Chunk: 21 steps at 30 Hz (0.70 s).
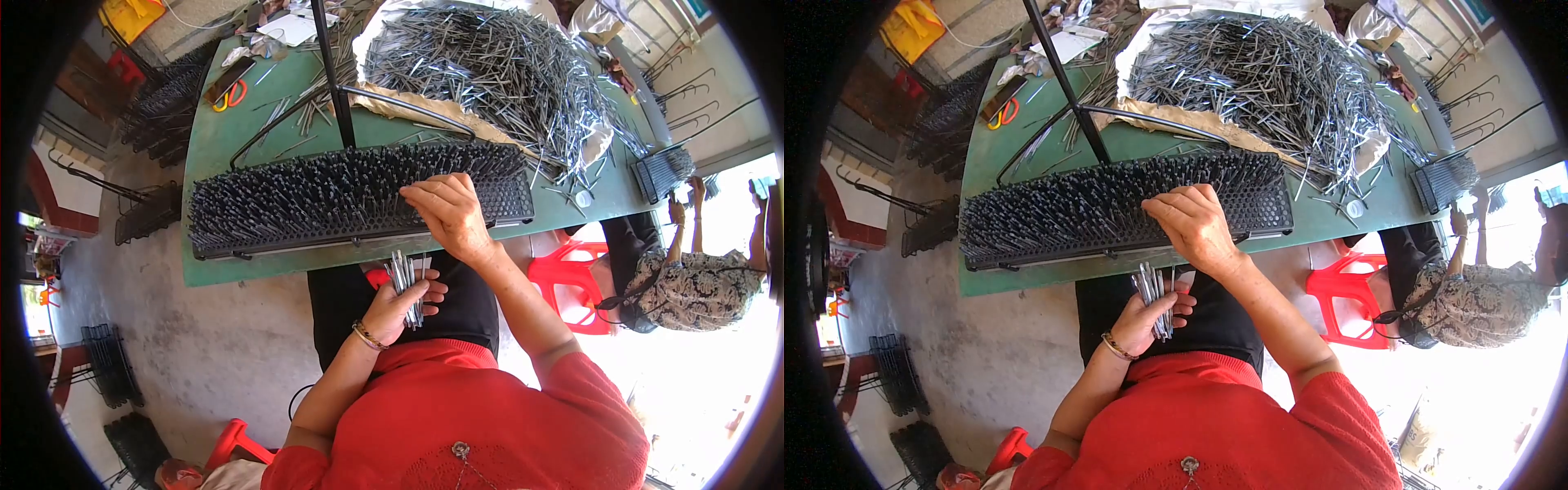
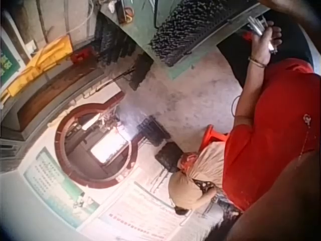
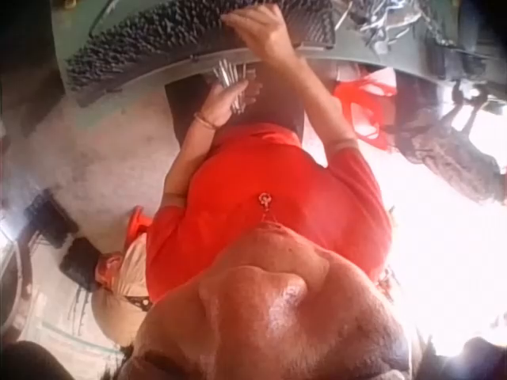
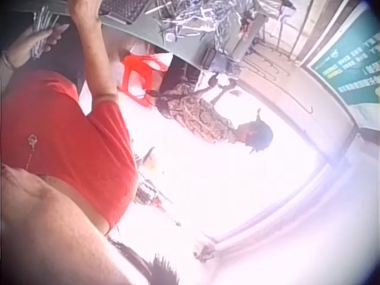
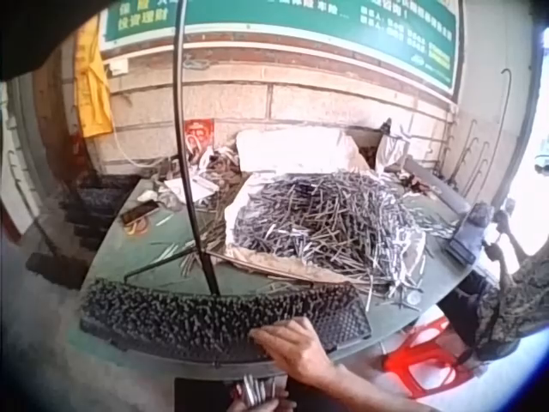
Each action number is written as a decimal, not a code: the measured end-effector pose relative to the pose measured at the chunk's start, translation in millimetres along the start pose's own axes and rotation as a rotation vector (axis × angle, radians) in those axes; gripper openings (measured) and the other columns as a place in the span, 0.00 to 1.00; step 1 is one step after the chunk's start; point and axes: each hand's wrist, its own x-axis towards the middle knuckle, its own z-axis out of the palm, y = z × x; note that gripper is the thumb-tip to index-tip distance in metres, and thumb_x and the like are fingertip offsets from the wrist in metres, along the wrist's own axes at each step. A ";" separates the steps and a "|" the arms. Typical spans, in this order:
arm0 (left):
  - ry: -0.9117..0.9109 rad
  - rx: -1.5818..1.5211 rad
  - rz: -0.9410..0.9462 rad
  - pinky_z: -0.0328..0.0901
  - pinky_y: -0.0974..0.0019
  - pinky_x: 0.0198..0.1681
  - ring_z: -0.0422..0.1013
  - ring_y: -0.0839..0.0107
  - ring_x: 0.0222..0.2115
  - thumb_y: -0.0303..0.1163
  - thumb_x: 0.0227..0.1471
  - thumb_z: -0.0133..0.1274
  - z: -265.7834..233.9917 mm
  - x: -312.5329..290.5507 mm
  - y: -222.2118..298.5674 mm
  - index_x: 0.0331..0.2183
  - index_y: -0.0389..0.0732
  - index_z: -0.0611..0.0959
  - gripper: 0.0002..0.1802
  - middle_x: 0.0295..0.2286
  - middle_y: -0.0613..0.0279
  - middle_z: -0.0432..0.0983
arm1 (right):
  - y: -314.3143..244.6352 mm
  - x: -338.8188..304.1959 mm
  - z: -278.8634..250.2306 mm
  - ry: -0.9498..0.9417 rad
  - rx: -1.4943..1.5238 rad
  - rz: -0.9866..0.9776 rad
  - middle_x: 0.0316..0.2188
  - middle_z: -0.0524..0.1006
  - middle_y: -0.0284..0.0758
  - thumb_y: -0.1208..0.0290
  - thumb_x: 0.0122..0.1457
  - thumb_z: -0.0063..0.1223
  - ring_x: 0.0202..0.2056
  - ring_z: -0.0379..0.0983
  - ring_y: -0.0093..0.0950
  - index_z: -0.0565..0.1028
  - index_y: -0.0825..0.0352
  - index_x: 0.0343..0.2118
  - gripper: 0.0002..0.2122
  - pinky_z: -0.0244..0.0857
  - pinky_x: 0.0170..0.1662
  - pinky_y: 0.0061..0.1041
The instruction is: Inserting small metal pins into a black brush-like board at a manual assembly station.
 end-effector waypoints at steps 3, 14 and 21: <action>-0.008 -0.005 0.020 0.71 0.69 0.36 0.74 0.71 0.36 0.34 0.58 0.48 0.8 -0.5 2.8 0.46 0.35 0.73 0.16 0.36 0.56 0.76 | -1.3 0.1 -4.0 0.033 0.008 0.028 0.32 0.78 0.33 0.79 0.47 0.59 0.34 0.73 0.29 0.78 0.66 0.38 0.12 0.63 0.39 0.27; -0.073 0.034 0.175 0.71 0.61 0.43 0.75 0.64 0.38 0.29 0.59 0.45 16.2 -5.4 26.2 0.44 0.32 0.72 0.13 0.37 0.51 0.76 | -30.6 -22.3 -28.5 -0.499 0.757 0.800 0.25 0.77 0.34 0.71 0.54 0.59 0.28 0.70 0.20 0.79 0.71 0.35 0.09 0.64 0.31 0.22; -0.134 -0.009 0.115 0.69 0.58 0.48 0.73 0.62 0.42 0.32 0.59 0.45 8.7 -4.6 15.8 0.47 0.32 0.71 0.17 0.42 0.49 0.74 | -22.2 -25.2 -25.3 -0.589 0.811 0.706 0.25 0.77 0.31 0.72 0.55 0.58 0.28 0.69 0.16 0.79 0.71 0.34 0.08 0.63 0.30 0.19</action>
